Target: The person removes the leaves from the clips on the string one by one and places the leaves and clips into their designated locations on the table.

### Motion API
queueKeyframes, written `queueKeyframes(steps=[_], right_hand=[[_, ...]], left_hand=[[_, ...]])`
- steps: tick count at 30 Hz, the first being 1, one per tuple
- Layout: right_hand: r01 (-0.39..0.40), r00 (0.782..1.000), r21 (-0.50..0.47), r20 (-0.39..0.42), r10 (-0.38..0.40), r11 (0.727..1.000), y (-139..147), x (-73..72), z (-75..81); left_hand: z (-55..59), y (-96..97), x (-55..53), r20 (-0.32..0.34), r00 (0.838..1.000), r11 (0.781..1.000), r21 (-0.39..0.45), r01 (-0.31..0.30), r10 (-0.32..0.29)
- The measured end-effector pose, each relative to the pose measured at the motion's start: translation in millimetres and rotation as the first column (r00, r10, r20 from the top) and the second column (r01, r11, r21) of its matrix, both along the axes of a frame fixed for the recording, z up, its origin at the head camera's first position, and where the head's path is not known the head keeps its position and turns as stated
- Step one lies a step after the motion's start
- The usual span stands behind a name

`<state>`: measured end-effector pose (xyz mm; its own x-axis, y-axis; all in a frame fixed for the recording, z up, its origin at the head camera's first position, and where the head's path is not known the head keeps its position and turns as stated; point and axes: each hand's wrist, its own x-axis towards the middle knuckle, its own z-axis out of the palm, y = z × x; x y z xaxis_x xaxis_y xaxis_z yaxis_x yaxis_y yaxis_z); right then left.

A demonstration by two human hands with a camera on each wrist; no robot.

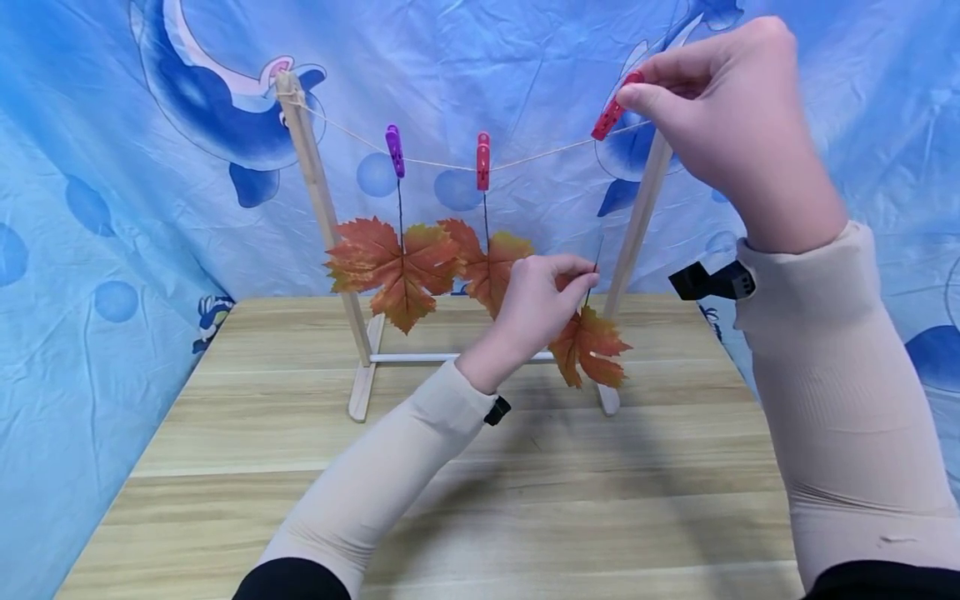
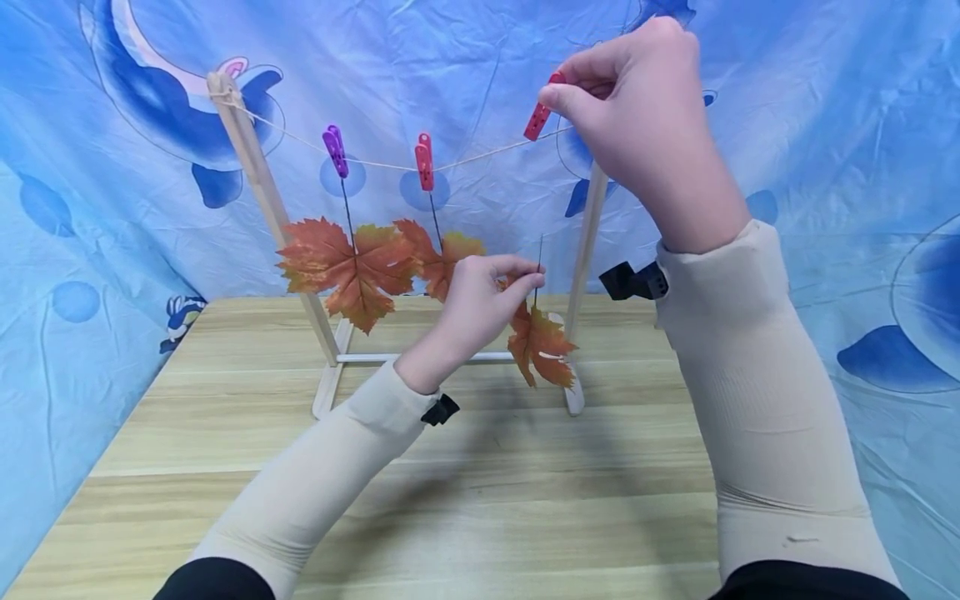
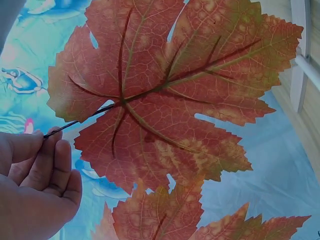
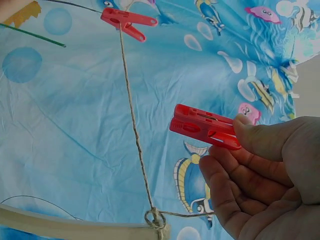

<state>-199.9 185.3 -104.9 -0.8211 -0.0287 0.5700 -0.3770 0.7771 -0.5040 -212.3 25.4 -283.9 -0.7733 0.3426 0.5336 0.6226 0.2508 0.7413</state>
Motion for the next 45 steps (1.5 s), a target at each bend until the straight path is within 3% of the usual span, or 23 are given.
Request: queueKeyframes(steps=[9, 16, 20, 34, 45], right_hand=[[-0.036, 0.999, -0.002, -0.034, 0.036, 0.999, 7, 19.3, -15.6], [-0.033, 0.999, 0.019, -0.015, 0.033, 0.999, 14, 29.8, -33.2], [-0.07, 0.997, 0.017, 0.008, 0.07, 0.997, 15, 35.5, -42.1], [-0.105, 0.991, -0.031, 0.083, 0.107, 0.994, 21, 43.7, -73.6], [-0.139, 0.985, -0.05, 0.092, 0.143, 0.989, 16, 42.0, -106.2]], left_hand=[[-4.8, -1.4, 16.4, -0.03, 0.999, 1.0, 0.006, 0.018, -0.018], [-3.4, -4.2, 32.3, 0.019, 0.997, 0.996, 0.03, 0.079, -0.08], [-4.5, -6.2, 39.8, 0.034, 0.995, 0.995, 0.022, 0.093, -0.094], [-15.6, -14.9, 50.7, 0.014, 0.992, 0.991, 0.051, 0.127, -0.128], [-24.4, -41.9, 60.9, 0.038, 0.998, 0.998, -0.02, 0.055, -0.054]])
